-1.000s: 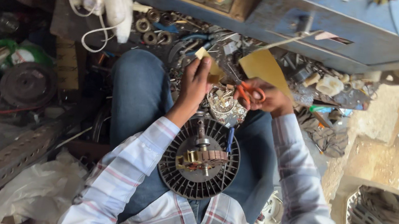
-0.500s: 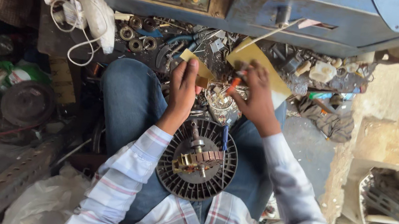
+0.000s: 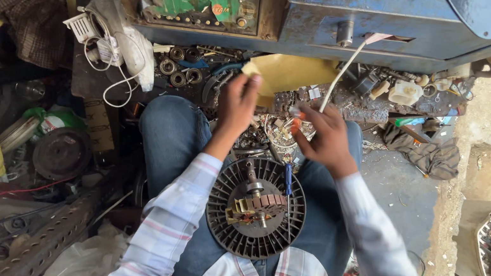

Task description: The person disassembles and services a ceiling fan motor, using a screwdriver to remove components, cutting and placing insulation material, and handling copper wire within the motor assembly.

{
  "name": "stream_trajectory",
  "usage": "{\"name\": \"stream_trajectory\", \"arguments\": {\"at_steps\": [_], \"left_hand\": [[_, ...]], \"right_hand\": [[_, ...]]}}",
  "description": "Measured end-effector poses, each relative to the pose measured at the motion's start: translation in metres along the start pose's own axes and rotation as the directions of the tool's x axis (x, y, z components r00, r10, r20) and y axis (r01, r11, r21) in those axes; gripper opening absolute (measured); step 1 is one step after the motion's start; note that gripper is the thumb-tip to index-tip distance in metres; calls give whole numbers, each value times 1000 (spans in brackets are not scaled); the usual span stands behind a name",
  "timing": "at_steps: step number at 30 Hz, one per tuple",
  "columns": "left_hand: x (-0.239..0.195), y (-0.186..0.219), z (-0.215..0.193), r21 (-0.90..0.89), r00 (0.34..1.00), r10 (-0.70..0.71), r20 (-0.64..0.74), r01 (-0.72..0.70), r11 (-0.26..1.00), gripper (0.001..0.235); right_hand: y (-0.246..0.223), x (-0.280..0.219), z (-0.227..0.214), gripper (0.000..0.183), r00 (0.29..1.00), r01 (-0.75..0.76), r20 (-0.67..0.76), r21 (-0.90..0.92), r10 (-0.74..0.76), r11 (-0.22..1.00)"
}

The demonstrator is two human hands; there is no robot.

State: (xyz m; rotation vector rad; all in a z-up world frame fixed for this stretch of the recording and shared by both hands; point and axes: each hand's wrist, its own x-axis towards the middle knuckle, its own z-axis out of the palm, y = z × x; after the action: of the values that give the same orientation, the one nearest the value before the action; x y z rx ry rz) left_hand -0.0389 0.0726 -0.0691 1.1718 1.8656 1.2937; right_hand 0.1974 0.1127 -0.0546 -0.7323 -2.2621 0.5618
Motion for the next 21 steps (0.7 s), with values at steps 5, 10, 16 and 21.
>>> {"name": "stream_trajectory", "arguments": {"at_steps": [5, 10, 16, 21], "left_hand": [[27, -25, 36, -49, 999, -24, 25, 25, 998, 40], [51, -30, 67, -82, 981, 166, -100, -175, 981, 35], [50, -20, 61, -22, 913, 379, -153, -386, 922, 25], [43, -8, 52, 75, 939, 315, -140, -307, 949, 28]], "right_hand": [[-4, -58, -20, 40, 867, -474, -136, 71, 479, 878], [-17, -46, -31, 36, 918, -387, -149, -132, 368, 912], [-24, -12, -46, 32, 890, -449, -31, -225, 454, 865], [-24, 18, -44, 34, 900, -410, 67, -202, 430, 890]]}}
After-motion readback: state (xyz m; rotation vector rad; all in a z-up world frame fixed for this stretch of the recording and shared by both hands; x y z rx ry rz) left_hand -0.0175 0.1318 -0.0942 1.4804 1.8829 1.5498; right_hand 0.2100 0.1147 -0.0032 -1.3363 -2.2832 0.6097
